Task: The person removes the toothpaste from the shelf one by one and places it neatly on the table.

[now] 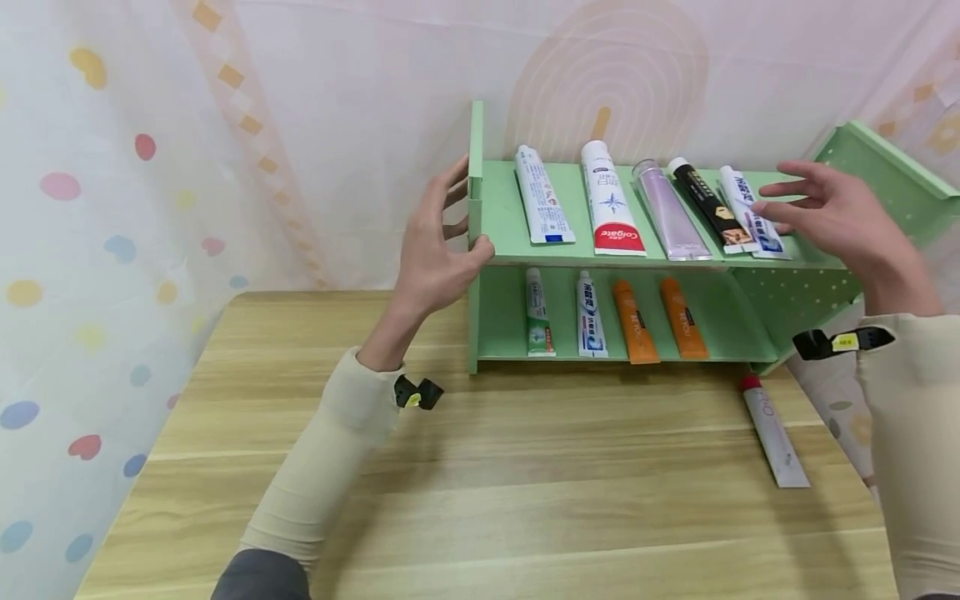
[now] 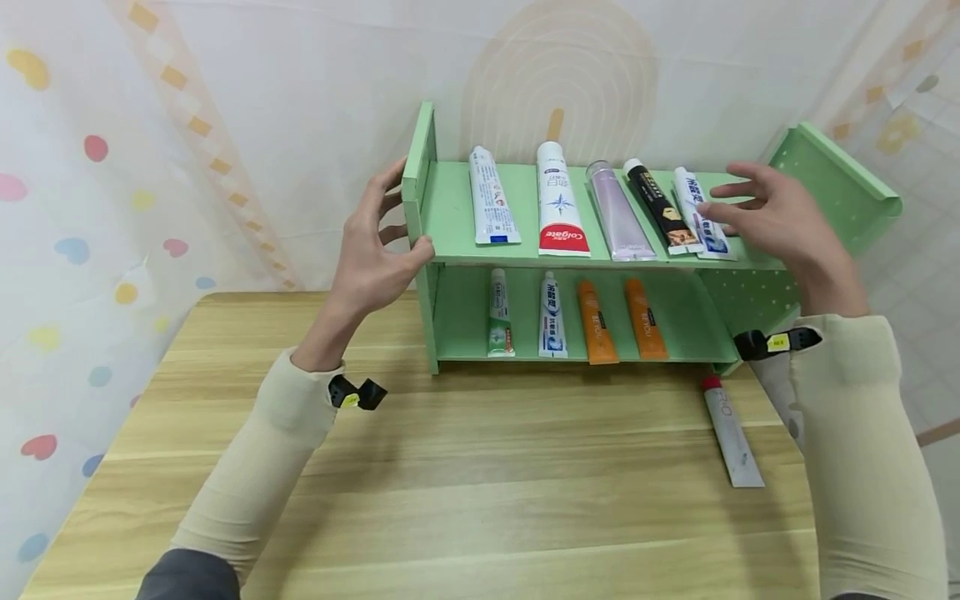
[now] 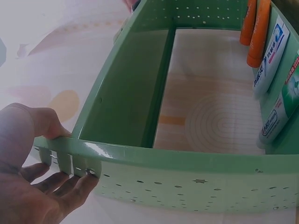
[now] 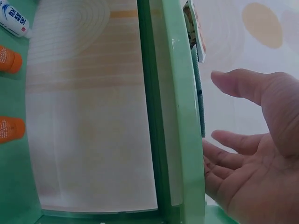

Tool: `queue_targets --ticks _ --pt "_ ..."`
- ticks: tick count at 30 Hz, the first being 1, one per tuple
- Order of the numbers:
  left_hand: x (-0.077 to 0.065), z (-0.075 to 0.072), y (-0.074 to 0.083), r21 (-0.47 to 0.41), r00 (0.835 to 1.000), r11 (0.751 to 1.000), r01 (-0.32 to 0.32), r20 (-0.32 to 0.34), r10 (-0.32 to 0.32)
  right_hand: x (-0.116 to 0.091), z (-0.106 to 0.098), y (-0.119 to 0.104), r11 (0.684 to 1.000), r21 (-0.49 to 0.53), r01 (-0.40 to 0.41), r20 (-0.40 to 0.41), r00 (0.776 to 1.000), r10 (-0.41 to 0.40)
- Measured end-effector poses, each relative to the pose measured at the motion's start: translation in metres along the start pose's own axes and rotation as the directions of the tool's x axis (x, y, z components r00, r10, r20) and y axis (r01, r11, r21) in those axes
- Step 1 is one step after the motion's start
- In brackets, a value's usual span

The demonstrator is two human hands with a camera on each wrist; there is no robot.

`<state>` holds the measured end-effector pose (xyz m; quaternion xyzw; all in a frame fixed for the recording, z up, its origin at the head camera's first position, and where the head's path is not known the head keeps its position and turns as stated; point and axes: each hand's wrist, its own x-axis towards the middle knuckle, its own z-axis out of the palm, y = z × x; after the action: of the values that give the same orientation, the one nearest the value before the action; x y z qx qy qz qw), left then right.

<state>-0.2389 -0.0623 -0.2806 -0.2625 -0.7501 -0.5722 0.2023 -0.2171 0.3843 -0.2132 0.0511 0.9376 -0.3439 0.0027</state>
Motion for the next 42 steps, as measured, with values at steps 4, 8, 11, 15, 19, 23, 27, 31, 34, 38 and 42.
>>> queue_targets --ticks 4,8,11,15,19,23,27,31,34,38,42 --pt "-0.002 0.0 0.005 0.008 1.0 1.0 0.001 0.005 -0.001 0.006 -0.001 -0.001 0.999 -0.029 -0.025 0.016 1.0 0.025" --pt "-0.005 -0.001 0.019 -0.003 1.0 1.0 0.004 0.007 -0.004 0.014 -0.004 -0.004 1.0 -0.004 -0.02 0.028 0.999 0.02" --pt "-0.007 -0.002 0.027 -0.011 1.0 1.0 0.012 0.008 -0.012 0.02 -0.005 -0.007 0.999 0.034 -0.021 0.044 0.999 0.019" --pt "-0.009 -0.004 0.031 -0.012 1.0 1.0 0.019 0.008 -0.019 0.027 -0.006 -0.011 0.998 0.034 -0.044 0.064 0.997 0.042" --pt "-0.01 -0.005 0.03 -0.017 1.0 1.0 0.017 0.006 -0.017 0.032 -0.007 -0.012 0.997 0.01 -0.073 0.09 0.993 0.072" --pt "-0.009 -0.004 0.026 -0.012 1.0 1.0 0.011 0.003 -0.011 0.035 -0.012 -0.011 0.992 -0.03 -0.12 0.144 0.982 0.123" --pt "-0.005 -0.001 0.013 0.01 1.0 1.0 0.001 0.004 -0.001 0.034 -0.013 -0.012 0.987 -0.034 -0.155 0.194 0.968 0.159" --pt "-0.002 -0.001 0.0 0.018 1.0 1.0 -0.015 0.005 0.015 0.033 -0.013 -0.014 0.988 -0.033 -0.15 0.2 0.968 0.153" --pt "-0.002 -0.002 -0.002 0.023 1.0 0.999 -0.025 0.008 0.024 0.031 -0.013 -0.014 0.989 -0.048 -0.139 0.189 0.971 0.145" --pt "-0.003 -0.002 -0.002 0.033 0.999 0.999 -0.035 0.013 0.035 0.029 -0.012 -0.014 0.991 -0.063 -0.122 0.159 0.979 0.13" --pt "-0.004 -0.003 -0.002 0.046 0.999 0.998 -0.047 0.013 0.046 0.026 -0.008 -0.014 0.992 -0.046 -0.119 0.121 0.985 0.124"
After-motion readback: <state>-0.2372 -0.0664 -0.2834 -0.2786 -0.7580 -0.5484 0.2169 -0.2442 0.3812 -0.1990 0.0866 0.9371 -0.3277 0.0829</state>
